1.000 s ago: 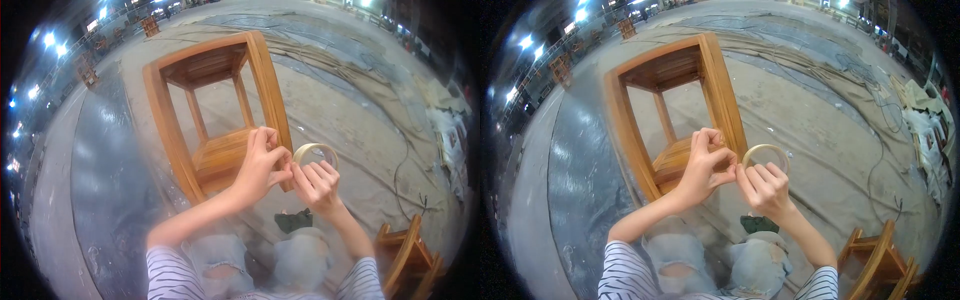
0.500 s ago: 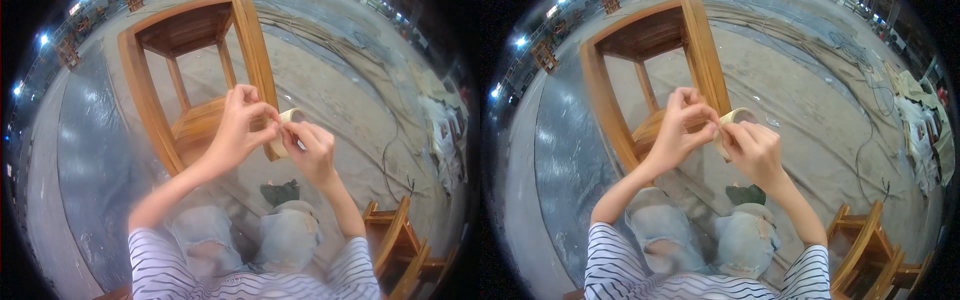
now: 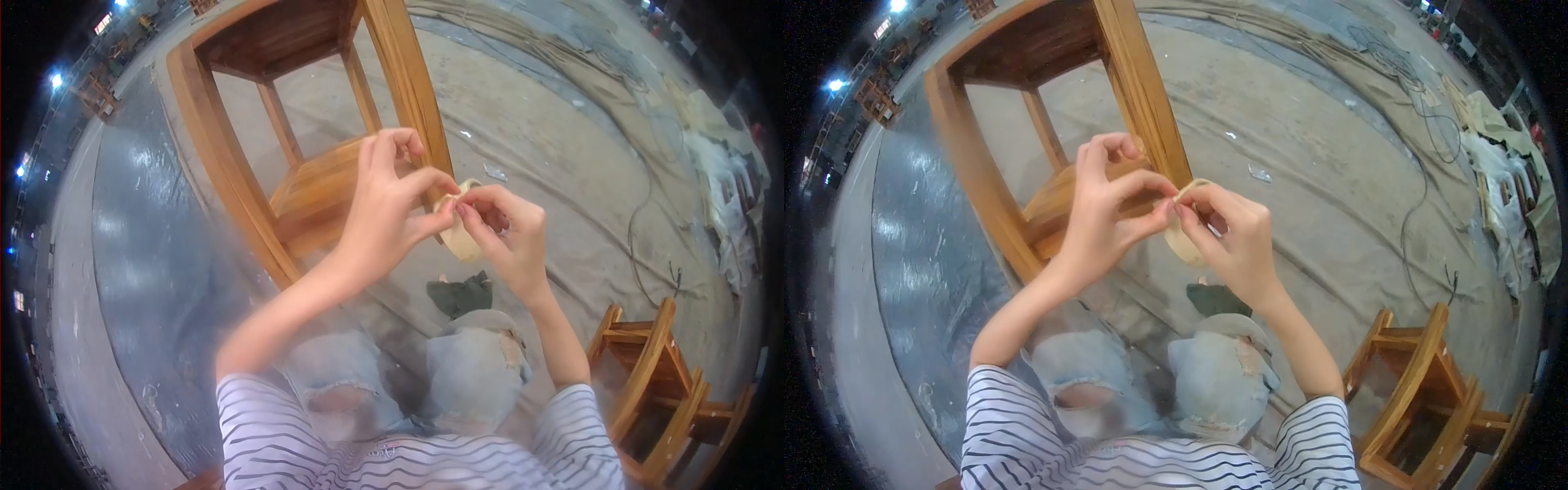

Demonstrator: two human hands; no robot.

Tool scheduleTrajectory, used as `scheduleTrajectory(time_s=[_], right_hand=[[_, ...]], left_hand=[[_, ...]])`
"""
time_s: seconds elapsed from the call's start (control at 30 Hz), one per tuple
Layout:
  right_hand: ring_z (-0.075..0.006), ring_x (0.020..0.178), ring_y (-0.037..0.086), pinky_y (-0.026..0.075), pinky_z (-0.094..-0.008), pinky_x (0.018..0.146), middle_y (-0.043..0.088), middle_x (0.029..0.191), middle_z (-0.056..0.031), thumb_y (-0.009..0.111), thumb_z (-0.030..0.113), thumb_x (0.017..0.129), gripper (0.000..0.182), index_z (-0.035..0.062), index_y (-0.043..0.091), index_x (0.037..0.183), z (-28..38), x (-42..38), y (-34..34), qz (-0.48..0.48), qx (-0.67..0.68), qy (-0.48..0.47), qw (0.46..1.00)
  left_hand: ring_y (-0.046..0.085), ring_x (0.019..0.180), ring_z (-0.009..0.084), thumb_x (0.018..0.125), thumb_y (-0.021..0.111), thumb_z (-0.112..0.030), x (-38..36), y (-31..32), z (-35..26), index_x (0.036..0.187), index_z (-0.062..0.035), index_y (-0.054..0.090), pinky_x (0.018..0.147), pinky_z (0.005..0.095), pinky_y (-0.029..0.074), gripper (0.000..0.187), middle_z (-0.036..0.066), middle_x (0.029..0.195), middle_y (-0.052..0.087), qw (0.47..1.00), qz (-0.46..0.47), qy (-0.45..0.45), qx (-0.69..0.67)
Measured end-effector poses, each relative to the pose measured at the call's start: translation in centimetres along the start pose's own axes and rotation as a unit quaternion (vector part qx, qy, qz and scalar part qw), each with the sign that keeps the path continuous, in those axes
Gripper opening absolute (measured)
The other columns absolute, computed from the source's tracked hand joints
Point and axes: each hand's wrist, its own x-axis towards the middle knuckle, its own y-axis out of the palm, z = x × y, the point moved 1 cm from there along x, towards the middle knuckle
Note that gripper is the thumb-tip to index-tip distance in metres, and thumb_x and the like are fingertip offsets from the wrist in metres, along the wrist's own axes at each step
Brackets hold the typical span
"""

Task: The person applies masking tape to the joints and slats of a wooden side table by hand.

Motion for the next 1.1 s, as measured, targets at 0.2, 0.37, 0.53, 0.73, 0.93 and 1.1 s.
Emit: scheduleTrajectory(time_s=[0.2, 0.37, 0.53, 0.73, 0.93, 1.1], right_hand=[[-0.0230, 0.055, 0.056, 0.043, -0.0336, 0.051, 0.057, 0.065, -0.0074, 0.072, -0.001, 0.074, 0.015, 0.0028, 0.063, 0.087, -0.7, 0.0, 0.4, -0.061, -0.161, -0.208, 0.963], [-0.0212, 0.051, 0.050, 0.035, -0.0334, 0.047, 0.050, 0.060, -0.0042, 0.072, -0.002, 0.070, 0.020, 0.0027, 0.062, 0.086, -0.5, 0.6, 0.7, -0.078, -0.226, -0.303, 0.923], [-0.0180, 0.050, 0.048, 0.033, -0.0313, 0.046, 0.047, 0.059, -0.0021, 0.071, -0.003, 0.069, 0.019, 0.0012, 0.063, 0.086, 0.1, 0.6, 0.6, -0.074, -0.274, -0.355, 0.891], [-0.0146, 0.050, 0.046, 0.032, -0.0293, 0.046, 0.044, 0.059, -0.0013, 0.069, -0.001, 0.071, 0.019, -0.0016, 0.066, 0.089, 0.4, 0.4, 0.1, -0.050, -0.307, -0.409, 0.858], [-0.0135, 0.050, 0.044, 0.030, -0.0277, 0.045, 0.043, 0.059, -0.0011, 0.068, 0.001, 0.070, 0.019, -0.0028, 0.066, 0.088, 0.6, 0.2, 0.0, -0.049, -0.335, -0.448, 0.828], [-0.0151, 0.049, 0.045, 0.032, -0.0285, 0.045, 0.045, 0.060, -0.0012, 0.069, -0.001, 0.070, 0.016, -0.0008, 0.065, 0.085, 0.7, 0.2, 0.1, -0.040, -0.315, -0.428, 0.846]], left_hand=[[0.041, 0.103, 0.0308, 0.062, 0.077, -0.011, 0.2, 0.7, 0.2, 0.078, -0.0091, 0.066, 0.092, 0.0405, 0.036, 0.020, 0.012, 0.102, 0.041, 0.999, -0.021, 0.000, -0.032], [0.037, 0.096, 0.0283, 0.064, 0.074, -0.009, 0.5, 0.6, 0.2, 0.079, -0.0068, 0.063, 0.089, 0.0378, 0.035, 0.019, 0.010, 0.094, 0.034, 0.997, 0.000, -0.025, -0.076], [0.035, 0.095, 0.0245, 0.071, 0.073, -0.010, 0.4, 0.3, 0.4, 0.080, -0.0064, 0.063, 0.090, 0.0352, 0.033, 0.015, 0.007, 0.093, 0.031, 0.984, 0.060, -0.086, -0.145], [0.034, 0.095, 0.0201, 0.077, 0.072, -0.011, 0.3, -0.1, 1.0, 0.082, -0.0059, 0.063, 0.092, 0.0305, 0.031, 0.011, 0.004, 0.093, 0.029, 0.949, 0.142, -0.145, -0.243], [0.034, 0.093, 0.0138, 0.084, 0.069, -0.015, 0.4, -0.7, 1.4, 0.087, -0.0059, 0.065, 0.085, 0.0239, 0.033, 0.010, 0.002, 0.094, 0.029, 0.913, 0.214, -0.193, -0.287], [0.036, 0.093, 0.0140, 0.084, 0.068, -0.015, -0.1, -0.8, 1.9, 0.088, -0.0058, 0.065, 0.082, 0.0254, 0.036, 0.010, 0.002, 0.094, 0.030, 0.904, 0.214, -0.210, -0.303]])
